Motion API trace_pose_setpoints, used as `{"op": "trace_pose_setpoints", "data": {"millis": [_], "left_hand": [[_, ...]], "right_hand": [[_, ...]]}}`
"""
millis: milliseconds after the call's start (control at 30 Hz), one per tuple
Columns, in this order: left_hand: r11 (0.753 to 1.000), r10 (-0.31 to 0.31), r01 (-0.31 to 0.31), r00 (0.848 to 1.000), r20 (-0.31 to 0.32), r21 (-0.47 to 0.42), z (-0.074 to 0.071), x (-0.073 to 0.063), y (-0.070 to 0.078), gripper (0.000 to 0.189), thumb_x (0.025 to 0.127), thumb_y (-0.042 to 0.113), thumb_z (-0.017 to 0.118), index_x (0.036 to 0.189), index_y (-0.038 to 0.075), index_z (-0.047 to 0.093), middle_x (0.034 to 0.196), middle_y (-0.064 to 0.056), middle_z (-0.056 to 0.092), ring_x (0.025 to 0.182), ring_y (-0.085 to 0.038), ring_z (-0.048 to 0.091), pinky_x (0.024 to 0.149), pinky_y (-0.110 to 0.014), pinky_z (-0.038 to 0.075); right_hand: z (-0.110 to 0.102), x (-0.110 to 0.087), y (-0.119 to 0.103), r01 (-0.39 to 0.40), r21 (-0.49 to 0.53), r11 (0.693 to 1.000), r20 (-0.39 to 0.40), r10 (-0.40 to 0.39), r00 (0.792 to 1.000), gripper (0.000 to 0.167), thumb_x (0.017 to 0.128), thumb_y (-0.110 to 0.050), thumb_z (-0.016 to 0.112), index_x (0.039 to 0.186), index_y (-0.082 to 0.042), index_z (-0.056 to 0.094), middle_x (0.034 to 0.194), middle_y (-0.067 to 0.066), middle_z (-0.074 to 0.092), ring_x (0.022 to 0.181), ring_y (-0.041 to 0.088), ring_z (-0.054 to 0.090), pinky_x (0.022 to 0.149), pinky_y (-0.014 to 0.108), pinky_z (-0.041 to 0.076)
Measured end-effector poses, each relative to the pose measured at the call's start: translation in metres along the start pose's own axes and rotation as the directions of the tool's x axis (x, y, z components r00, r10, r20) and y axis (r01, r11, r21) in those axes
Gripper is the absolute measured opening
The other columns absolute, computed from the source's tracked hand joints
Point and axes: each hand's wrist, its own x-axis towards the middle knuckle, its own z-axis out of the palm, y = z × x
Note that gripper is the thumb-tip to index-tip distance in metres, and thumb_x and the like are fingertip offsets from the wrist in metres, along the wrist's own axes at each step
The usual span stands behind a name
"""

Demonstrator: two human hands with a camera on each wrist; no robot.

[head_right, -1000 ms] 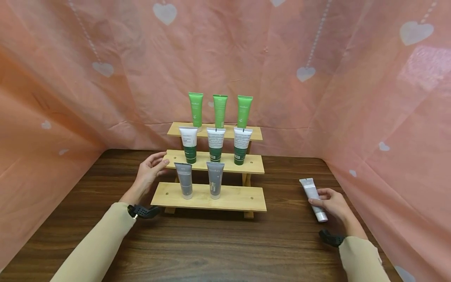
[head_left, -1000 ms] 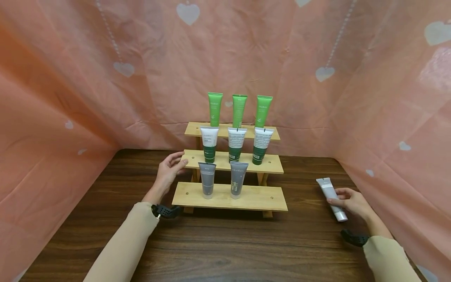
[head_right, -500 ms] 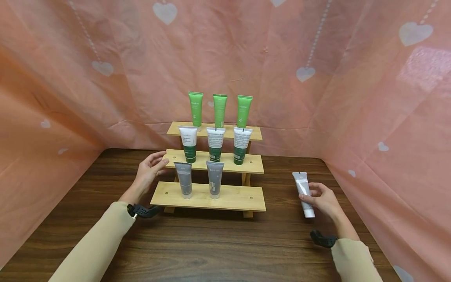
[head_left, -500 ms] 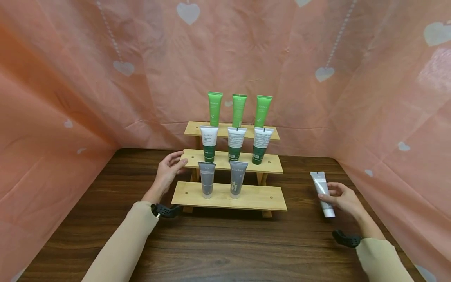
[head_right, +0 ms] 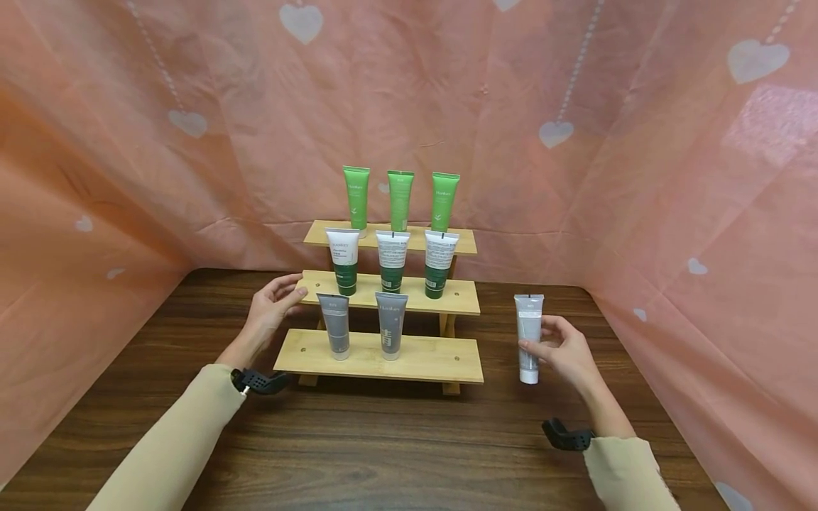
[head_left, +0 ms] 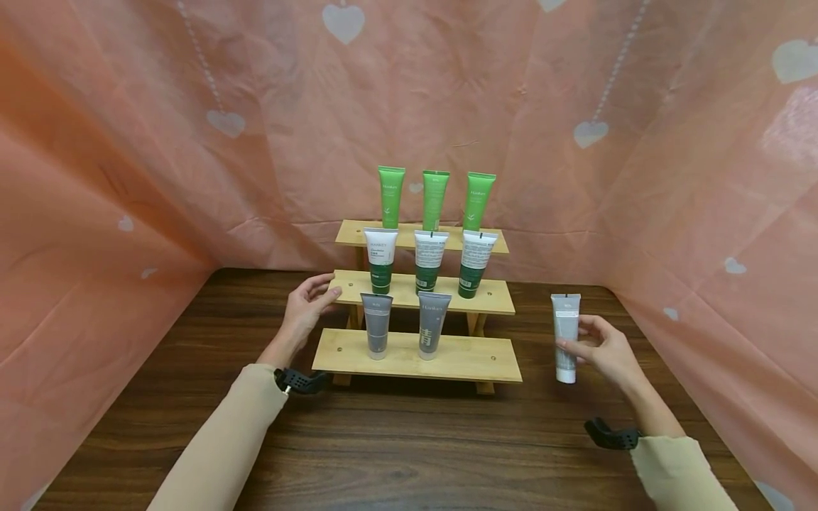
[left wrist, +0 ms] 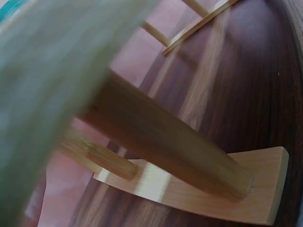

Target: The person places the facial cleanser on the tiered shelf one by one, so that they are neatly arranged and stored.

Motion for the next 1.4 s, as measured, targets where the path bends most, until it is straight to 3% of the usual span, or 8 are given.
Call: {"op": "trace_pose_setpoints", "data": {"millis": [167,267,433,700,933,1200,1300,1400], "left_hand": [[0.999,-0.007,0.007,1.000,0.000,0.034,-0.001,0.000,0.001,0.049,0.082,0.028,0.072,0.125,0.009,0.056,0.115,-0.013,0.059,0.088,-0.014,0.062,0.083,-0.040,0.051],[0.999,-0.012,0.012,1.000,0.003,0.034,-0.001,0.000,0.001,0.050,0.082,0.028,0.072,0.126,0.009,0.056,0.116,-0.014,0.058,0.089,-0.014,0.061,0.086,-0.044,0.049],[0.999,-0.015,0.014,1.000,0.011,0.049,-0.001,0.001,0.002,0.052,0.082,0.031,0.072,0.126,0.009,0.055,0.116,-0.014,0.057,0.091,-0.017,0.060,0.090,-0.052,0.044],[0.998,-0.014,0.014,1.000,0.001,0.061,0.001,0.000,0.002,0.051,0.083,0.029,0.071,0.127,0.009,0.054,0.114,-0.012,0.058,0.091,-0.016,0.060,0.089,-0.050,0.046],[0.999,-0.039,0.039,0.999,-0.005,0.037,0.001,-0.001,0.004,0.049,0.084,0.026,0.071,0.127,0.009,0.055,0.118,-0.017,0.056,0.091,-0.016,0.060,0.089,-0.046,0.047],[0.998,-0.044,0.044,0.999,0.006,0.047,0.005,-0.012,0.024,0.046,0.087,0.016,0.067,0.128,0.003,0.052,0.120,-0.022,0.054,0.088,-0.014,0.059,0.073,-0.025,0.053],[0.997,-0.051,0.051,0.999,0.001,0.054,0.005,-0.012,0.023,0.046,0.087,0.017,0.068,0.129,0.003,0.052,0.119,-0.020,0.054,0.087,-0.013,0.059,0.073,-0.026,0.053],[0.997,-0.065,0.066,0.998,-0.011,0.043,0.003,-0.007,0.016,0.047,0.085,0.020,0.070,0.127,0.007,0.054,0.118,-0.018,0.056,0.088,-0.014,0.060,0.080,-0.034,0.052]], "right_hand": [[0.012,0.000,-0.008,0.092,0.158,0.983,-0.034,-0.088,0.996,0.049,0.084,-0.018,0.071,0.121,0.001,0.047,0.102,0.006,0.055,0.081,0.006,0.063,0.065,0.031,0.055],[0.020,0.000,-0.016,0.127,0.209,0.970,-0.050,-0.119,0.992,0.043,0.084,-0.015,0.071,0.118,-0.002,0.048,0.098,0.002,0.055,0.082,0.006,0.063,0.066,0.027,0.054],[0.034,-0.003,-0.037,0.134,0.226,0.965,-0.082,-0.118,0.990,0.038,0.083,-0.009,0.071,0.115,-0.009,0.050,0.097,-0.001,0.055,0.084,0.005,0.063,0.067,0.026,0.055],[0.052,-0.004,-0.054,0.247,0.331,0.911,-0.140,-0.211,0.967,0.034,0.082,-0.003,0.071,0.111,-0.010,0.054,0.097,0.001,0.058,0.082,0.009,0.065,0.067,0.024,0.055],[0.072,-0.003,-0.059,0.311,0.256,0.915,-0.192,-0.267,0.944,0.035,0.082,-0.002,0.070,0.113,-0.006,0.054,0.096,-0.001,0.060,0.078,0.010,0.063,0.065,0.021,0.054],[0.088,-0.002,-0.063,0.373,0.175,0.911,-0.176,-0.344,0.922,0.038,0.082,-0.005,0.071,0.115,0.000,0.053,0.098,0.002,0.061,0.086,0.011,0.059,0.072,0.020,0.050],[0.093,-0.003,-0.064,0.368,0.204,0.907,-0.173,-0.337,0.926,0.037,0.081,-0.003,0.071,0.114,-0.001,0.053,0.099,0.001,0.060,0.088,0.012,0.059,0.074,0.020,0.049],[0.098,-0.005,-0.069,0.366,0.233,0.901,-0.162,-0.335,0.928,0.037,0.081,0.000,0.070,0.113,0.001,0.053,0.101,0.000,0.060,0.089,0.012,0.059,0.076,0.020,0.050]]}}
